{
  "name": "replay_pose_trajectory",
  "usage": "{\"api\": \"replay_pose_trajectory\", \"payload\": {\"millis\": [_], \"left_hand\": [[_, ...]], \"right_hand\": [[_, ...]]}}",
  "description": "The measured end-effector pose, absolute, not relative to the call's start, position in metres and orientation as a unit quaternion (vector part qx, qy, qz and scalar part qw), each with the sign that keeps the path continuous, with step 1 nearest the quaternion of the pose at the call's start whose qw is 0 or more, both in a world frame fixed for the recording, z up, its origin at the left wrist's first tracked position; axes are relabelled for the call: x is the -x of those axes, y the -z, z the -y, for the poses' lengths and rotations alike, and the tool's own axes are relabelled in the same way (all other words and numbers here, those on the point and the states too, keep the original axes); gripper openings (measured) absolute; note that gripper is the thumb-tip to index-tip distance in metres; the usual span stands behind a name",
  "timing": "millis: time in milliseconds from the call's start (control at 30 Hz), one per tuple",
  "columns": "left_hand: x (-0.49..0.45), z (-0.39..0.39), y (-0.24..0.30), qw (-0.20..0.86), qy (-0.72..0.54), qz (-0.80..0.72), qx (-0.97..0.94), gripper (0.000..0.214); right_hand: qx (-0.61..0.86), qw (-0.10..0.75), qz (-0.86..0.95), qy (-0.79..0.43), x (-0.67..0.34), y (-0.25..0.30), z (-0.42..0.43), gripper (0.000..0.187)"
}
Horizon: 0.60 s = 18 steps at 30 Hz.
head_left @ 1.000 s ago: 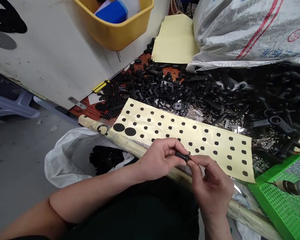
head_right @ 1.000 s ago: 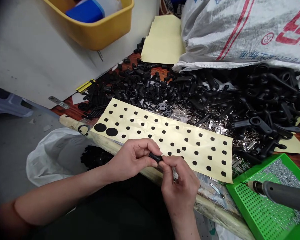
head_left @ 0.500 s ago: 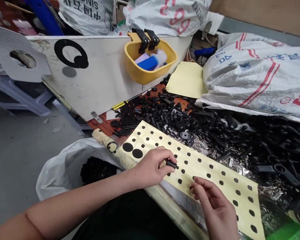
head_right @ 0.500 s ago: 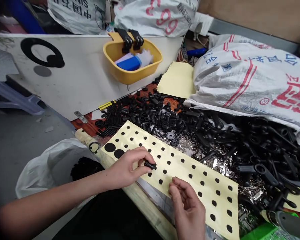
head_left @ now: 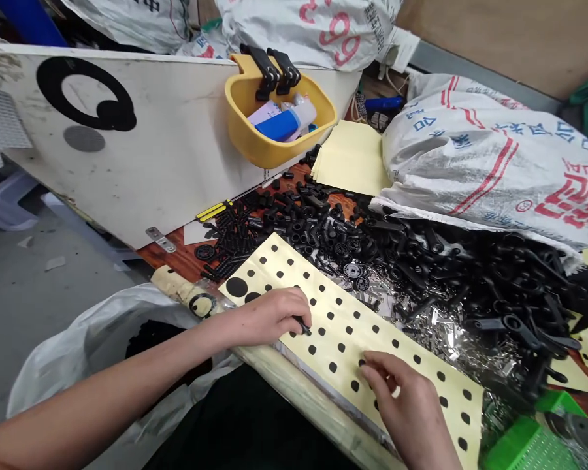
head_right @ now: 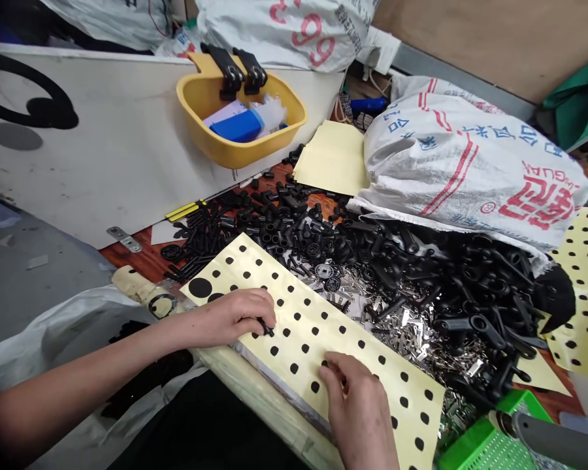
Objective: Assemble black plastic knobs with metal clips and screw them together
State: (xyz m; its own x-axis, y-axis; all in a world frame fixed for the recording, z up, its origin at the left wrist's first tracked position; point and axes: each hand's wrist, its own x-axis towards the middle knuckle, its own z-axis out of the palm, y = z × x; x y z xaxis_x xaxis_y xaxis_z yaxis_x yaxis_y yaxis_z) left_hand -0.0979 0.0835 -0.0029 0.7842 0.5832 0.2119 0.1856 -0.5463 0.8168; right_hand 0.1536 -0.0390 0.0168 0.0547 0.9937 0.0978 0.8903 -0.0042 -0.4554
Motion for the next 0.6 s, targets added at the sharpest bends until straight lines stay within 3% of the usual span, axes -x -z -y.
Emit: {"api": "replay_pose_trajectory", "payload": {"millis": [167, 433, 600], "left_hand": [[0.087, -0.07, -0.001, 0.379, -0.247, -0.216, -0.865, 0.018], [0.063, -0.044, 0.007, 0.307, -0.279, -0.281, -0.865, 0.017], [0.058, -0.041, 0.005, 0.333, -0.288, -0.336, -0.833, 0.009]], "right_hand": [[0.737, 0.19, 0.648, -0.03, -0.165, -0.026, -0.016, 0.029], [0.685, 0.077, 0.724, -0.042, -0.174, -0.02, -0.076, 0.02], [0.685, 0.059, 0.725, -0.041, -0.169, -0.019, -0.08, 0.021]]}}
